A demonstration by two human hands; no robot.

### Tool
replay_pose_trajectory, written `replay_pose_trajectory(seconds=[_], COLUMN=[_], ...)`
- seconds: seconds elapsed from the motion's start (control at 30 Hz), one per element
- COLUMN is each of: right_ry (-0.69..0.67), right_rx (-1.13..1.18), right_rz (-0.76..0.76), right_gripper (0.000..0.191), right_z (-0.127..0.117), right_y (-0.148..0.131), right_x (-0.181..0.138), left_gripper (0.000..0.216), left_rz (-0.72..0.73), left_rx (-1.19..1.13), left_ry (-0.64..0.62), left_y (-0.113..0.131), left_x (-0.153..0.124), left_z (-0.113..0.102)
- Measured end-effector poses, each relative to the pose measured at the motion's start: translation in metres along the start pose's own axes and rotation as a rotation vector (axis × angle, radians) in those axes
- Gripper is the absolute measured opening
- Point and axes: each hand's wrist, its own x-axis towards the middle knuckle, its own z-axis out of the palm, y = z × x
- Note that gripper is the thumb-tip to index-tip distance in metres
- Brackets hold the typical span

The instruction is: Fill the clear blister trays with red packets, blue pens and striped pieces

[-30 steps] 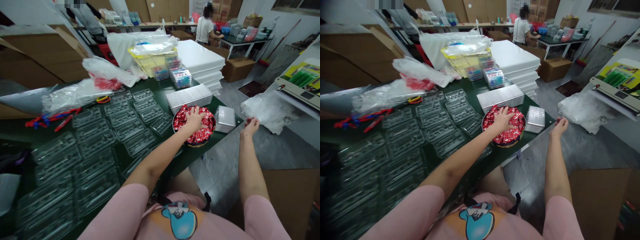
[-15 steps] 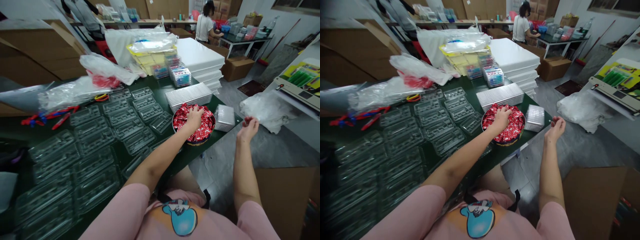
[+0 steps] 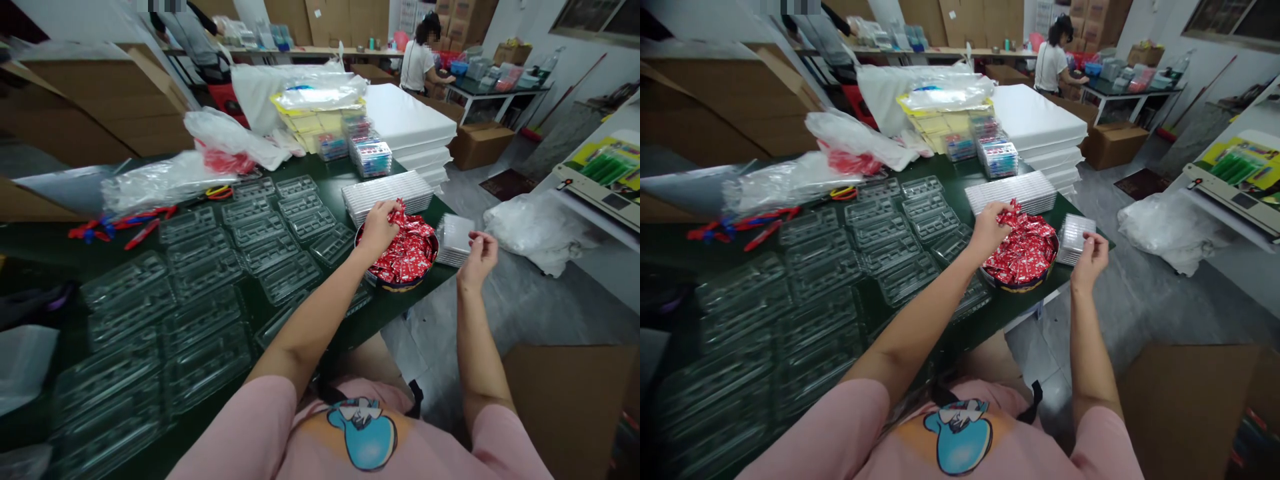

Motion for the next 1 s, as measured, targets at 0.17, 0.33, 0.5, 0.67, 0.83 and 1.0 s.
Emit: replay_pose_trajectory(seconds=[0.17,0.33,0.5,0.67,0.83,1.0], right_ry=[-0.419,-0.850,-1.167,-1.375,-1.658,-1.625], right_rx=[0.076,0.200,0.238,-0.137,-0.439,-0.646], right_rz=[-0.005,0.317,0.622,0.115,-0.441,-0.530], right_gripper=[0.028,0.046,0.035,0.030,0.030,0.022], right_z=[0.054,0.134,0.213,0.212,0.148,0.123], right_y=[-0.035,-0.054,-0.058,-0.048,-0.035,-0.019], right_x=[-0.030,-0.077,-0.139,-0.172,-0.189,-0.214], left_gripper=[0.038,0.048,0.048,0.046,0.047,0.047], left_rz=[-0.250,-0.483,-0.534,-0.580,-0.642,-0.690], left_rx=[-0.514,-0.947,-1.013,-1.003,-1.054,-1.126], left_ry=[0.204,0.371,0.570,0.733,0.817,0.831], left_y=[-0.009,-0.026,-0.068,-0.115,-0.134,-0.140], left_x=[-0.007,-0.035,-0.076,-0.133,-0.192,-0.220], left_z=[-0.048,-0.109,-0.171,-0.226,-0.262,-0.267])
